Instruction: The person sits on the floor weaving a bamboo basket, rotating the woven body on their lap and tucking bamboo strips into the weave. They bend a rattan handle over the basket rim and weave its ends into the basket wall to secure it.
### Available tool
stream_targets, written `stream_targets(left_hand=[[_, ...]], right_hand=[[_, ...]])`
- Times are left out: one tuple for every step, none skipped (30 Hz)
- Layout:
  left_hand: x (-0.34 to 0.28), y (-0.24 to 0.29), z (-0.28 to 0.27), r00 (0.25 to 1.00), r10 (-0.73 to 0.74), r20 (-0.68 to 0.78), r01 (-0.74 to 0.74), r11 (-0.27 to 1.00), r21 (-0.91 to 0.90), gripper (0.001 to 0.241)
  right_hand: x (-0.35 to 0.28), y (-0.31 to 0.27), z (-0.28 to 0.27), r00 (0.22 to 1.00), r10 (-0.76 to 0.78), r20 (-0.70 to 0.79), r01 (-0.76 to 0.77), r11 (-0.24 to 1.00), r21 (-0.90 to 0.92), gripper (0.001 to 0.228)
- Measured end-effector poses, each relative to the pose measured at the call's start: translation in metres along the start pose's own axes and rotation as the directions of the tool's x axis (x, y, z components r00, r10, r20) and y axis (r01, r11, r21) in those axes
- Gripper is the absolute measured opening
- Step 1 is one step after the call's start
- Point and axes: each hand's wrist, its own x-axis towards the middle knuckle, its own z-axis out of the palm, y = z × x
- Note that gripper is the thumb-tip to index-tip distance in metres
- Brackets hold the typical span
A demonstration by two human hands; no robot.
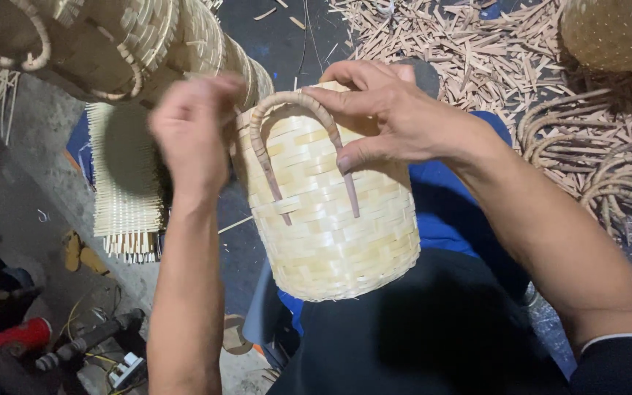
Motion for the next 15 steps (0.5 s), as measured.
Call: stream_targets(left_hand=[[0.001, -0.006, -0.007, 0.976, 0.035, -0.215, -0.006, 0.991, 0.133, 0.025], [-0.003, -0.002, -0.010, 0.977, 0.033, -0.212, -0.004, 0.991, 0.134, 0.025], [-0.007, 0.002, -0.013, 0.957, 0.147, -0.252, -0.054, 0.938, 0.342, 0.026], [-0.010, 0.006, -0.017, 0.927, 0.266, -0.263, -0.088, 0.839, 0.537, 0.028], [-0.007, 0.017, -0.014, 0.927, 0.274, -0.258, -0.100, 0.841, 0.532, 0.028], [-0.006, 0.028, -0.011, 0.916, 0.360, -0.178, -0.195, 0.786, 0.586, 0.028], [-0.016, 0.040, -0.012, 0.901, 0.420, -0.106, -0.262, 0.722, 0.640, 0.030], [-0.017, 0.049, -0.002, 0.906, 0.408, -0.112, -0.247, 0.724, 0.644, 0.030], [-0.017, 0.059, 0.006, 0.932, 0.359, 0.044, -0.317, 0.753, 0.576, 0.028], [-0.016, 0.070, 0.015, 0.930, 0.308, 0.201, -0.368, 0.790, 0.491, 0.026], [-0.020, 0.062, 0.016, 0.930, 0.311, 0.197, -0.368, 0.786, 0.497, 0.026], [-0.022, 0.054, 0.017, 0.962, 0.195, 0.188, -0.248, 0.915, 0.318, 0.025], [-0.024, 0.046, 0.020, 0.974, 0.079, 0.213, -0.106, 0.987, 0.118, 0.024], [-0.019, 0.047, 0.019, 0.973, 0.083, 0.216, -0.111, 0.987, 0.117, 0.024], [-0.017, 0.049, 0.020, 0.973, 0.018, 0.229, -0.015, 1.000, -0.012, 0.024]], right_hand=[[-0.002, 0.001, 0.002, 1.000, 0.010, -0.004, -0.010, 1.000, -0.026, 0.087], [-0.002, -0.003, 0.000, 1.000, 0.012, -0.006, -0.012, 1.000, -0.023, 0.087], [-0.001, -0.006, -0.001, 1.000, 0.028, -0.011, -0.029, 0.998, -0.060, 0.088], [0.000, -0.009, -0.002, 0.999, 0.045, -0.017, -0.046, 0.994, -0.096, 0.088], [-0.001, -0.004, -0.001, 0.998, 0.048, -0.027, -0.050, 0.993, -0.105, 0.088], [-0.003, 0.001, 0.001, 0.999, 0.005, -0.047, -0.008, 0.998, -0.058, 0.087], [-0.006, 0.003, 0.009, 0.998, -0.039, -0.048, 0.039, 0.999, 0.007, 0.086], [-0.006, -0.005, 0.006, 0.999, -0.038, -0.036, 0.039, 0.999, 0.018, 0.086], [-0.004, -0.014, 0.004, 0.999, -0.038, -0.030, 0.038, 0.999, -0.008, 0.085], [-0.002, -0.022, 0.001, 0.999, -0.038, -0.024, 0.038, 0.999, -0.034, 0.085], [-0.001, -0.026, 0.002, 0.999, -0.047, -0.023, 0.046, 0.998, -0.034, 0.085], [0.000, -0.031, 0.002, 1.000, -0.023, -0.019, 0.021, 0.996, -0.084, 0.084], [-0.001, -0.036, 0.001, 1.000, 0.011, -0.021, -0.014, 0.990, -0.138, 0.084], [-0.002, -0.035, 0.003, 1.000, 0.011, -0.026, -0.015, 0.990, -0.140, 0.084], [-0.005, -0.034, 0.004, 0.999, -0.024, -0.028, 0.019, 0.988, -0.151, 0.083]])
